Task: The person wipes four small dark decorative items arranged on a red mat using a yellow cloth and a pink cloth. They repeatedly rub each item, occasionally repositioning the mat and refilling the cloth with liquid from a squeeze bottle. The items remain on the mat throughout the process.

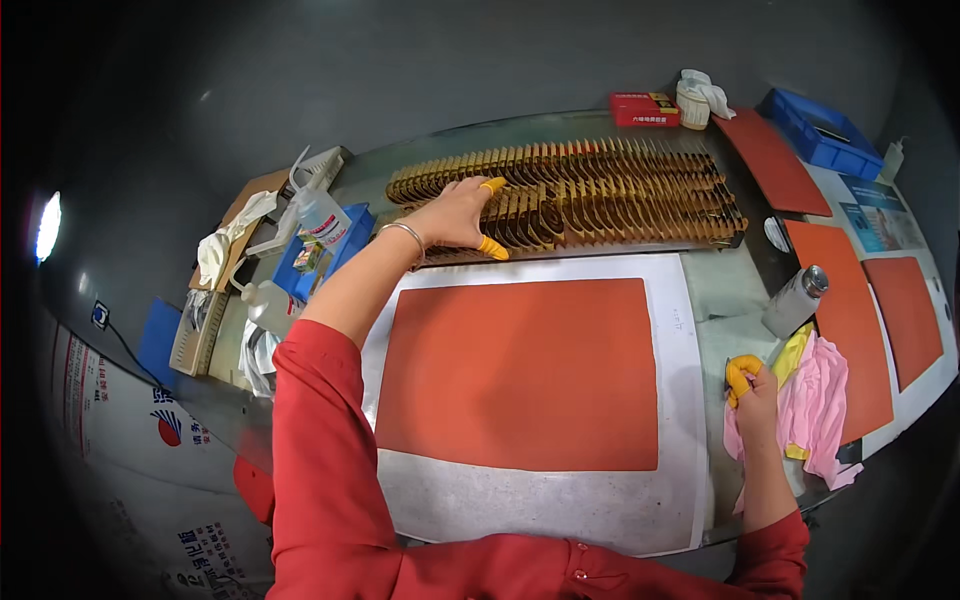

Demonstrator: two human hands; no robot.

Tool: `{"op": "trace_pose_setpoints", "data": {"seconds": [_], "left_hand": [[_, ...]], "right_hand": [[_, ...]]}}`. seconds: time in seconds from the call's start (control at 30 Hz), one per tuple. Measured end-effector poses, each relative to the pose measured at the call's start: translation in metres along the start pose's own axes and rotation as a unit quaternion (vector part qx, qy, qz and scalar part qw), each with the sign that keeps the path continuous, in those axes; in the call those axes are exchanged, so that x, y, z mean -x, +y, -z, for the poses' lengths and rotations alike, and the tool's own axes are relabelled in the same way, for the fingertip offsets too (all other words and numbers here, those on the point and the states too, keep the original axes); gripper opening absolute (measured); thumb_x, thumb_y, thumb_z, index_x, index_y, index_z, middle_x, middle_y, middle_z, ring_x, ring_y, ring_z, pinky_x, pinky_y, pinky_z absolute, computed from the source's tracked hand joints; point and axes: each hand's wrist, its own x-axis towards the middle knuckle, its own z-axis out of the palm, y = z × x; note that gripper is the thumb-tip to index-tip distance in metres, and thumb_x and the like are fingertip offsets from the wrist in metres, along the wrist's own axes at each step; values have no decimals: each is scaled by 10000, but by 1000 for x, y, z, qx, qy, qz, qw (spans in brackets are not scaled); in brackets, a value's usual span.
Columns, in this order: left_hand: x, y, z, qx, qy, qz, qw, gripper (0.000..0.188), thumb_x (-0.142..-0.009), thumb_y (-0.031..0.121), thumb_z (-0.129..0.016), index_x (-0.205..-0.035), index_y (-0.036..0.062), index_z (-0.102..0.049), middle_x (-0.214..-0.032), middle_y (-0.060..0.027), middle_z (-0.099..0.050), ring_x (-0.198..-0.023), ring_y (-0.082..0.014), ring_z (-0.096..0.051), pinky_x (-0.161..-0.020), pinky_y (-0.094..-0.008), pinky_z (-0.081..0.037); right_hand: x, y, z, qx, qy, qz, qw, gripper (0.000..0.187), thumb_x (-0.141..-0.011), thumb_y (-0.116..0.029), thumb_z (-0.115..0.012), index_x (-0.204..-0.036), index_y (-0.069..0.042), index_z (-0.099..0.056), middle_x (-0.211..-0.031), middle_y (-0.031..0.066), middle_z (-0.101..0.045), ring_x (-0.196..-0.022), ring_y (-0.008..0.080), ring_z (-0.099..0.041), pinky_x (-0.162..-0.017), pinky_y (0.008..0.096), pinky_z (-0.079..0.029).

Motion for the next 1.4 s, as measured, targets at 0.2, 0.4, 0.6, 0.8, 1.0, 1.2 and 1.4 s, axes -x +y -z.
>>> {"op": "trace_pose_setpoints", "data": {"seconds": [0.2, 0.4, 0.6, 0.8, 1.0, 1.2, 1.4], "left_hand": [[-11, 14, -2, 26, 11, -9, 1000, 1017, -593, 489, -785, -1351, 5, -312, -1330, -233, -350, -1239, -393, -326, -1035, -430, -296], [-32, 27, -8, 88, -22, 2, 996, 1129, -563, 526, -792, -1397, 23, -221, -1396, -231, -280, -1298, -403, -247, -1071, -439, -244], [-41, 29, -9, 116, -12, 7, 993, 1159, -561, 535, -793, -1404, 14, -193, -1426, -229, -239, -1339, -359, -209, -1083, -418, -240], [-51, 36, -9, 172, -6, -13, 985, 1145, -563, 482, -816, -1403, 11, -196, -1422, -213, -258, -1332, -325, -249, -1084, -397, -253], [-49, 36, -12, 208, 2, -8, 978, 1028, -609, 426, -807, -1380, 19, -262, -1394, -187, -309, -1298, -324, -311, -1073, -392, -272], [-41, 35, -9, 240, 59, -9, 969, 896, -623, 373, -806, -1319, 13, -373, -1322, -169, -402, -1254, -307, -369, -1053, -379, -298], [13, 83, 5, 193, 146, -77, 967, 840, -597, 321, -804, -1263, -10, -413, -1210, -173, -474, -1147, -314, -458, -989, -379, -360]], "right_hand": [[2, -1, 2, -4, 8, 13, 1000, 56, -846, -80, -614, -865, -27, -611, -658, -30, -523, -502, 38, -424, -463, 187, -335], [1, -7, -1, 0, 16, 2, 1000, 54, -845, -81, -612, -849, -27, -612, -644, -23, -528, -510, 43, -443, -471, 191, -343], [2, -9, -3, -2, 8, -3, 1000, 47, -840, -81, -605, -817, -41, -596, -630, -21, -517, -511, 46, -444, -458, 190, -332], [4, -11, 1, -12, -10, -18, 1000, 56, -836, -62, -604, -819, -9, -611, -667, 2, -549, -580, 67, -491, -529, 213, -397], [5, -13, 1, -1, -22, -1, 1000, 67, -841, -65, -595, -814, -5, -609, -667, 3, -550, -584, 68, -490, -537, 214, -399], [5, -14, -2, 6, -12, -12, 1000, 72, -844, -74, -589, -806, -14, -601, -660, -1, -545, -583, 68, -484, -532, 215, -388], [3, -12, 3, -4, -14, -6, 1000, 80, -849, -91, -592, -819, -17, -594, -659, -5, -539, -583, 67, -474, -526, 212, -371]]}}
